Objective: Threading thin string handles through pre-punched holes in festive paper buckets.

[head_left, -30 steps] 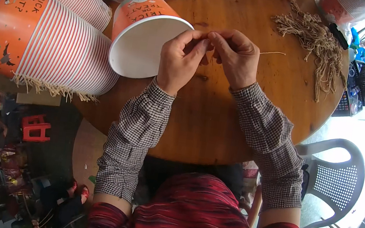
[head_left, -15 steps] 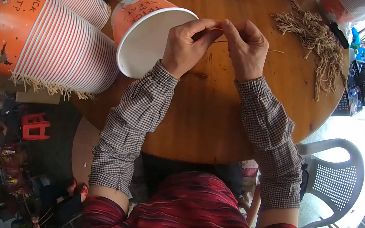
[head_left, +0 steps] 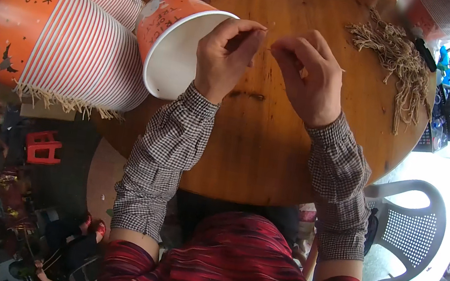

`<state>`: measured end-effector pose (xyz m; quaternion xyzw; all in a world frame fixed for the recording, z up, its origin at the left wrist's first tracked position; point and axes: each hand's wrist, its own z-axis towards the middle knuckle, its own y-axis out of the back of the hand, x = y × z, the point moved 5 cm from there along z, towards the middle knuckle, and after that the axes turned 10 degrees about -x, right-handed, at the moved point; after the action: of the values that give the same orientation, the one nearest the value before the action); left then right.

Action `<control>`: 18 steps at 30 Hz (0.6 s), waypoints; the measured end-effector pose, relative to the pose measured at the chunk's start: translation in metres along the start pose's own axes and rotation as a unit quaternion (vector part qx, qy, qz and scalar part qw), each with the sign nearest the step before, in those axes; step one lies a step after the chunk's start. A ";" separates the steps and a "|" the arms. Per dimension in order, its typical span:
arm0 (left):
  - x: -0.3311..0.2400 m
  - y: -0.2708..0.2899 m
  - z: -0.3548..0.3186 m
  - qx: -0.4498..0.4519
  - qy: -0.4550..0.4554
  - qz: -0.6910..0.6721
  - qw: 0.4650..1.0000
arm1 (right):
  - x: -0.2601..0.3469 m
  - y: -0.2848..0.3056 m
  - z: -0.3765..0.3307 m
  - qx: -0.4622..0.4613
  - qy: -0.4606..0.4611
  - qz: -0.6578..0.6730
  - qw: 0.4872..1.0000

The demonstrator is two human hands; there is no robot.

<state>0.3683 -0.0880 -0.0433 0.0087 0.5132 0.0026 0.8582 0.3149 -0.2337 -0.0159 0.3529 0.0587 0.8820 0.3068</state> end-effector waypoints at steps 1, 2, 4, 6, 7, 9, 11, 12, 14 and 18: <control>0.000 0.001 0.001 -0.001 0.000 0.000 1.000 | 0.005 0.001 0.000 -0.013 0.035 0.002 0.999; -0.005 -0.001 0.001 0.012 -0.072 0.041 0.996 | 0.006 0.002 0.001 -0.012 0.034 0.002 0.999; -0.012 -0.003 0.000 0.025 -0.143 0.081 0.986 | 0.008 0.005 0.002 -0.036 0.052 0.033 0.997; -0.016 -0.009 -0.003 0.055 -0.164 0.118 0.978 | 0.004 0.009 0.004 -0.051 0.050 0.027 0.997; -0.016 -0.010 -0.004 0.056 -0.163 0.117 0.978 | 0.002 0.012 0.005 -0.067 0.048 0.023 0.996; -0.015 -0.013 -0.005 0.085 -0.160 0.113 0.977 | -0.005 0.016 0.009 -0.077 0.038 0.009 0.996; -0.020 -0.015 -0.007 0.118 -0.143 0.098 0.978 | -0.020 0.021 0.011 -0.082 -0.009 -0.002 0.997; -0.022 -0.017 -0.008 0.147 -0.126 0.087 0.977 | -0.030 0.019 0.011 -0.084 -0.009 -0.004 0.996; -0.013 -0.016 -0.008 0.134 -0.034 0.020 0.990 | -0.053 0.007 0.009 -0.040 -0.079 0.029 0.996; -0.001 -0.004 -0.003 0.069 0.085 -0.078 0.991 | -0.065 -0.002 0.000 0.026 -0.309 0.155 0.938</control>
<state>0.3657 -0.0924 -0.0439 0.0277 0.5821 -0.0990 0.8066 0.3527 -0.2698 -0.0546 0.6202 -0.0716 0.7646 0.1602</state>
